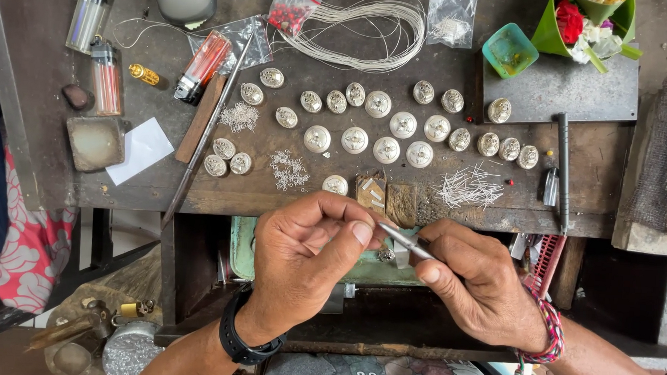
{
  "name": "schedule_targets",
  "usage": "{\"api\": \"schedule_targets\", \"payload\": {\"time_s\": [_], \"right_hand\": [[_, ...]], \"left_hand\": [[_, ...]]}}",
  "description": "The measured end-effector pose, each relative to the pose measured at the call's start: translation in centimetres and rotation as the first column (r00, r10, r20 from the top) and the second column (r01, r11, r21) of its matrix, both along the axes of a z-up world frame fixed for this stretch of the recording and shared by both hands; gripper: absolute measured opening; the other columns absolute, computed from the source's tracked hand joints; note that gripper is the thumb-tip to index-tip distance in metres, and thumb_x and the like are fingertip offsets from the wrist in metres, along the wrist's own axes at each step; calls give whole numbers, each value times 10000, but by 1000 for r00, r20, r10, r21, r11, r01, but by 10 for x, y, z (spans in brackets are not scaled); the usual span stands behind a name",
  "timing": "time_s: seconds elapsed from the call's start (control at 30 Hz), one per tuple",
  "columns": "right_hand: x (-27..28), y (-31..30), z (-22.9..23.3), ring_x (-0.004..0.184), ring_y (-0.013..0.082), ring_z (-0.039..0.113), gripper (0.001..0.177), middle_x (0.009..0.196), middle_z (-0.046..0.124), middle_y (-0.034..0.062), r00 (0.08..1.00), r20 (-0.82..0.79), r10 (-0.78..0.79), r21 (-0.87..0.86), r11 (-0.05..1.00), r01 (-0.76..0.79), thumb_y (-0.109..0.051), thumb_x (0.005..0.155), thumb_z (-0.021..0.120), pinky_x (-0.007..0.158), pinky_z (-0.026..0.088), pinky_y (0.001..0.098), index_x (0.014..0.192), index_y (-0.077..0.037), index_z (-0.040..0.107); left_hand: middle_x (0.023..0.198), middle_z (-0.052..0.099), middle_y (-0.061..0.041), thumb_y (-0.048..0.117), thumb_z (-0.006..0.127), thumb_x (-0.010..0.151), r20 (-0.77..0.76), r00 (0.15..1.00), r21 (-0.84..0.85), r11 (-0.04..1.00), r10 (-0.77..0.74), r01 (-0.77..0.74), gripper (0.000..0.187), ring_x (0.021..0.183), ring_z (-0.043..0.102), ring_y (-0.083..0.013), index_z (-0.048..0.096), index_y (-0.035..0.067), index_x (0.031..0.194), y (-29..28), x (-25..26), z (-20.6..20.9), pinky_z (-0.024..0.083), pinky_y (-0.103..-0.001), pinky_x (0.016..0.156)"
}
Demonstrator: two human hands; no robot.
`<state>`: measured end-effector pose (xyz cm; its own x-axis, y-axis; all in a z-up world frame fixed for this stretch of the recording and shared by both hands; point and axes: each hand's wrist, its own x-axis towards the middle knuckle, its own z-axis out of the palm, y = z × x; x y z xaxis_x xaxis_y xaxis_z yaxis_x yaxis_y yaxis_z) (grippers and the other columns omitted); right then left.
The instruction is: Using pliers to shape and attach small silver wire components to decorative silver discs on a jeweler's workbench.
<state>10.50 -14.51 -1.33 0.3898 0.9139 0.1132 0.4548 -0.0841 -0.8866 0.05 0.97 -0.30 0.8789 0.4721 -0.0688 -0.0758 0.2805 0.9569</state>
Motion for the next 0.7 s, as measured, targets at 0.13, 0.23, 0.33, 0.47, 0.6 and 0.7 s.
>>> {"api": "schedule_targets", "payload": {"time_s": [0.13,0.23,0.33,0.47,0.6,0.7], "right_hand": [[0,-1,0,626,168,546,338,669,540,53,998,12,-63,60,996,62,-244,873,379,517,416,231,597,-65,455],[-2,-1,0,630,155,582,314,676,563,56,993,77,-88,92,992,81,-216,866,382,527,467,208,635,-35,496],[-2,-3,2,562,157,557,308,709,564,89,984,132,-122,93,990,110,-226,836,399,511,437,214,641,-13,507],[-4,-3,2,507,163,510,325,684,551,121,976,146,-164,105,983,149,-208,816,403,496,416,223,561,-9,441],[-5,1,2,499,147,512,298,710,564,135,970,148,-195,104,978,181,-187,798,416,493,426,208,570,-1,461],[-6,6,-2,438,134,483,326,667,559,151,955,203,-217,132,972,193,-188,782,408,432,396,197,515,-4,425]], "left_hand": [[814,643,-159,57,537,836,65,996,-77,995,69,-64,85,771,648,-204,571,-20,846,7,-4,3,577,-288,719],[714,595,-91,95,546,842,98,986,130,981,133,-146,98,651,602,-153,566,-2,842,24,-13,14,544,-244,611],[657,580,-22,72,580,799,-60,973,525,836,224,-160,47,523,427,-51,597,37,773,36,-27,17,314,-167,448],[598,551,-20,-34,601,739,-62,966,795,597,252,-105,69,459,438,-96,601,35,745,37,-39,-2,399,-229,501],[588,553,0,-18,621,741,-36,958,960,276,283,-45,96,459,417,-138,593,68,771,37,-41,-24,333,-288,481],[596,527,-3,-21,620,748,-22,948,986,166,318,-33,109,474,396,-166,578,78,765,37,-39,-25,308,-298,492]]}}
